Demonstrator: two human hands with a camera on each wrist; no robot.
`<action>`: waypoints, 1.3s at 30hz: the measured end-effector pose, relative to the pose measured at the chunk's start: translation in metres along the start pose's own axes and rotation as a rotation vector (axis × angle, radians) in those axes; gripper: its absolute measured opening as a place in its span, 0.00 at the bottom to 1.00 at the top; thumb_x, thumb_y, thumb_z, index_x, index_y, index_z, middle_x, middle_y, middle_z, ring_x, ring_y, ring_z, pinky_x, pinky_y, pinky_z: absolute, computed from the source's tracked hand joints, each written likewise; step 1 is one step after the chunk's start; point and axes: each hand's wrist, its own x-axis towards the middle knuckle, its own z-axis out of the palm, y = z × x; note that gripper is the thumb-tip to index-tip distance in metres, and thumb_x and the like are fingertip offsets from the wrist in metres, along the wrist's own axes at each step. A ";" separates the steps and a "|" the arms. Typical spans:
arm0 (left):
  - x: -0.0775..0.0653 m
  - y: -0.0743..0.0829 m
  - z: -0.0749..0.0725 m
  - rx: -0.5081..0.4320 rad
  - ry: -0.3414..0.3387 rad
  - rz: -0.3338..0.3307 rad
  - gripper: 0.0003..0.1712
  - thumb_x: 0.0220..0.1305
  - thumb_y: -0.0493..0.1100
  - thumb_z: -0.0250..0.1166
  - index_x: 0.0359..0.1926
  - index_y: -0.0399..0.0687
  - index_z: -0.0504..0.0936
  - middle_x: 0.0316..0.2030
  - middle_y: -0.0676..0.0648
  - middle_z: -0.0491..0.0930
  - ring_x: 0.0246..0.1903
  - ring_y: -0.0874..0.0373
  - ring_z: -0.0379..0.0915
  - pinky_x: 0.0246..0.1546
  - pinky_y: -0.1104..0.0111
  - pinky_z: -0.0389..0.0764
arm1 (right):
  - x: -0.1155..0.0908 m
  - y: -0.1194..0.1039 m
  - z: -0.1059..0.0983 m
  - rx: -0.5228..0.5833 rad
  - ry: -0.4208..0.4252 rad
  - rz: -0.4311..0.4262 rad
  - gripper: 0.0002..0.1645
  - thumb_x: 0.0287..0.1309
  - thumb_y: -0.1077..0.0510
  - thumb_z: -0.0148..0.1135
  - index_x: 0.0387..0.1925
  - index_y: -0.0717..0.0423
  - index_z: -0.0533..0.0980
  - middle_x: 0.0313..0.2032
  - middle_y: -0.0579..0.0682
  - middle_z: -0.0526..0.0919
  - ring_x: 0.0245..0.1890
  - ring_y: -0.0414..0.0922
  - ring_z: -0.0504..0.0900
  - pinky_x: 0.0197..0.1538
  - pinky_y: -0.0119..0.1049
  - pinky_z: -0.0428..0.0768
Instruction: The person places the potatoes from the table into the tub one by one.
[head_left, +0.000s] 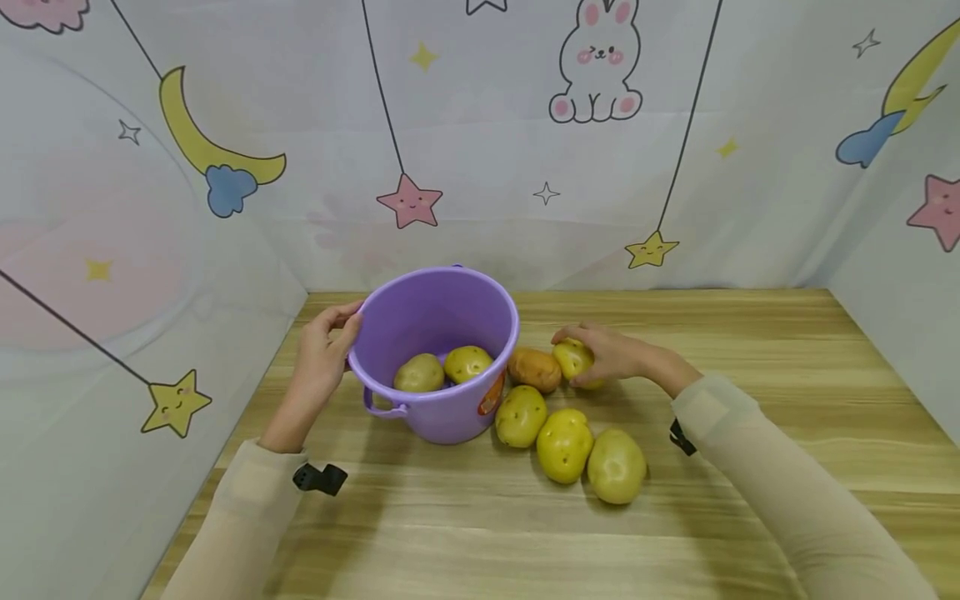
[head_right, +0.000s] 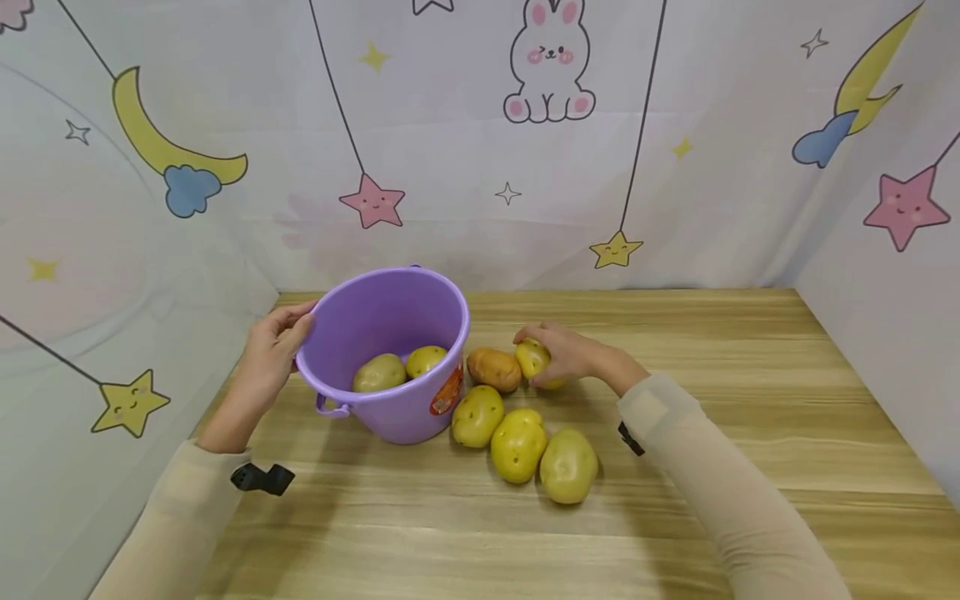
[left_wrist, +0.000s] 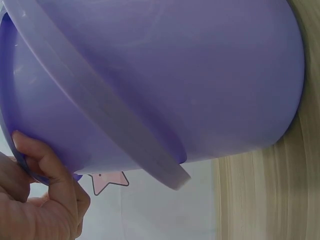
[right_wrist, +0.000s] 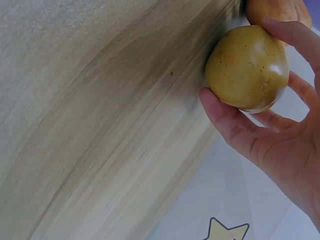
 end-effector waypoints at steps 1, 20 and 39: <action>0.000 0.000 0.000 -0.003 0.001 -0.002 0.24 0.78 0.45 0.53 0.64 0.30 0.72 0.49 0.32 0.73 0.31 0.54 0.81 0.30 0.64 0.90 | 0.000 0.000 0.000 -0.007 0.003 -0.004 0.38 0.52 0.56 0.74 0.63 0.61 0.70 0.59 0.67 0.70 0.58 0.62 0.71 0.62 0.61 0.74; -0.005 0.003 0.002 -0.016 -0.008 0.021 0.25 0.78 0.45 0.53 0.64 0.29 0.71 0.49 0.32 0.72 0.31 0.54 0.81 0.31 0.63 0.90 | -0.010 -0.005 -0.016 -0.029 0.069 -0.021 0.39 0.50 0.58 0.74 0.64 0.60 0.71 0.60 0.64 0.72 0.59 0.61 0.70 0.60 0.62 0.76; -0.011 0.001 0.003 -0.024 0.006 0.021 0.25 0.78 0.44 0.53 0.64 0.29 0.71 0.49 0.31 0.73 0.30 0.53 0.82 0.31 0.64 0.90 | -0.017 -0.020 -0.039 -0.076 0.117 -0.081 0.39 0.48 0.55 0.75 0.63 0.56 0.73 0.53 0.58 0.76 0.48 0.52 0.75 0.47 0.47 0.82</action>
